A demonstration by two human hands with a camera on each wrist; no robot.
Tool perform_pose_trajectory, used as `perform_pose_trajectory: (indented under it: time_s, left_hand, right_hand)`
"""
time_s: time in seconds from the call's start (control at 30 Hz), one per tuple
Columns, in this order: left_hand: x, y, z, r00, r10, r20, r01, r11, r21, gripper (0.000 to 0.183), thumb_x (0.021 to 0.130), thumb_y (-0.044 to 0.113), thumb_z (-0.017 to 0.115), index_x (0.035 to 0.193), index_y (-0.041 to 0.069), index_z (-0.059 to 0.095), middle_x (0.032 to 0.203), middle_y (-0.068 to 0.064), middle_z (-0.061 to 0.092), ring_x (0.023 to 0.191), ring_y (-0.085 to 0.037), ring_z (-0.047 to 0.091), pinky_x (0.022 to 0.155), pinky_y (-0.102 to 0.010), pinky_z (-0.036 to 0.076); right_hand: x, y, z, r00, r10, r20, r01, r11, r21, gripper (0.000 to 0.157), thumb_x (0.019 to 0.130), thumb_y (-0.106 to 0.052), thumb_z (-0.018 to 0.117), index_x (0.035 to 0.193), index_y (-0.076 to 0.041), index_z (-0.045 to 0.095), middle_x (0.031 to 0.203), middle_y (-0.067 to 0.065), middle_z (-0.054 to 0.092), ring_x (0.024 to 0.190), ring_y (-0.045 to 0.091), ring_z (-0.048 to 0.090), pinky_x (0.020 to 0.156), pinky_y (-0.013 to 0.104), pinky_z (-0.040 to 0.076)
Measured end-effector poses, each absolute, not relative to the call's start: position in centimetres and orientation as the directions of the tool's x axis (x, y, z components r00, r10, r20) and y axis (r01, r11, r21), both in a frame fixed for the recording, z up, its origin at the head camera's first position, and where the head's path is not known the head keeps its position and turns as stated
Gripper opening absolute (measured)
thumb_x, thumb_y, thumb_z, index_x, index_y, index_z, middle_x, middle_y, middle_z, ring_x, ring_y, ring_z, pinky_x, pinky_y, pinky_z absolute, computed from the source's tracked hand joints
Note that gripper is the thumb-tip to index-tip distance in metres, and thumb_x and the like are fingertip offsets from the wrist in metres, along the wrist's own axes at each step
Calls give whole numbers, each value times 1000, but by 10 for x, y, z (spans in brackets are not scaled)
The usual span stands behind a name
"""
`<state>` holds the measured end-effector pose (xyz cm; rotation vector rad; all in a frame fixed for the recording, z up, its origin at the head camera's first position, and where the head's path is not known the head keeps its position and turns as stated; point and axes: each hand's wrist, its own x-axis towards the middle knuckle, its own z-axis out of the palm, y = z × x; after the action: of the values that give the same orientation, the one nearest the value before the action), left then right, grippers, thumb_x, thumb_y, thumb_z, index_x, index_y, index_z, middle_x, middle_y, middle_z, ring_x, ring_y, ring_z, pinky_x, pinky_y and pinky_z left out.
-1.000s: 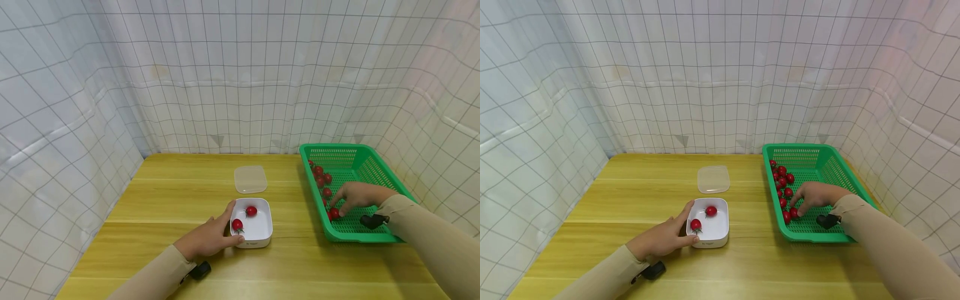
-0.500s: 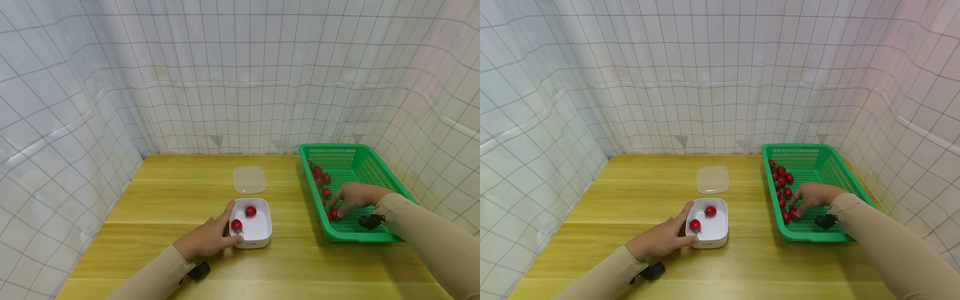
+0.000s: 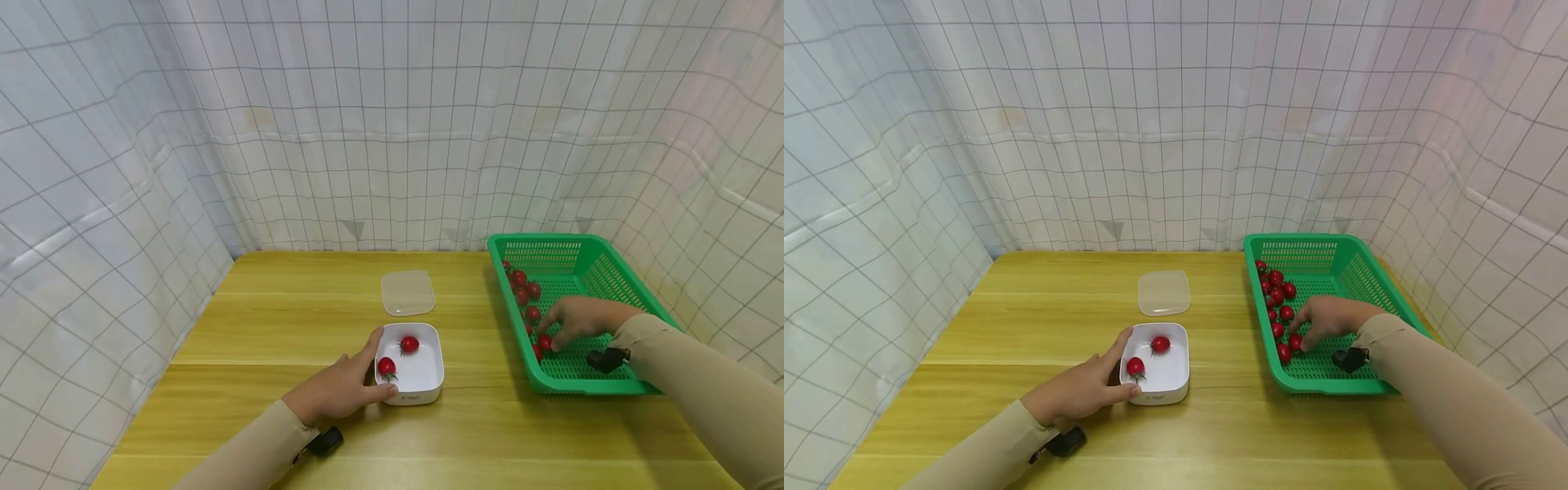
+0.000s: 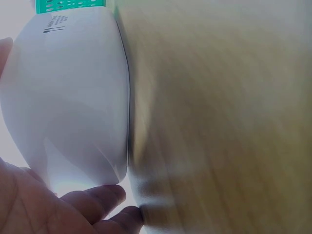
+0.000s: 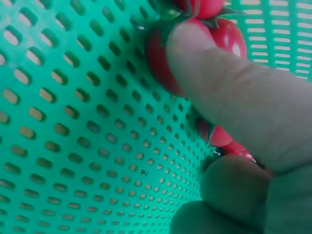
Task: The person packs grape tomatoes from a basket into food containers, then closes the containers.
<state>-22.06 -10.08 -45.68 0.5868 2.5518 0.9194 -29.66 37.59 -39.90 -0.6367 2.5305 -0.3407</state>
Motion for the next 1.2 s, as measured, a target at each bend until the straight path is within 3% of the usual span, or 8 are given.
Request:
perform_pose_trajectory:
  time_s: [0.1,0.3,0.77,1.2]
  left_hand:
    - [-221,-101,-457,-843,504,-189,265,695,668,108,96,62,66,172,22,-1,177,-3,20,156,-38,37,132,-63,10]
    - [-221,-100,-456,-845,495,-201,253,702,666,108,96,64,65,171,25,-2,177,-4,20,156,-45,32,132,-63,11]
    - [-222,-100,-457,-842,503,-196,259,695,670,109,97,62,66,171,22,-2,176,-5,20,156,-39,36,132,-62,10]
    - [-221,-100,-456,-851,481,-211,239,712,660,108,96,64,66,171,28,-2,176,-3,20,155,-53,28,131,-65,14]
  right_hand:
    - [-297,375,-399,-764,-495,-415,-360,860,-362,34,88,-21,85,120,-11,80,129,14,75,129,48,61,101,60,56]
    - [-298,377,-400,-776,-479,-410,-360,870,-336,34,88,-25,84,119,-12,80,126,11,75,124,45,64,97,59,58]
    - [-300,376,-404,-786,-481,-389,-373,870,-323,35,88,-25,84,119,-11,79,127,12,75,126,47,63,100,61,56]
    - [-303,375,-405,-786,-486,-382,-382,867,-319,38,89,-22,84,124,-9,78,131,14,74,128,48,62,102,62,55]
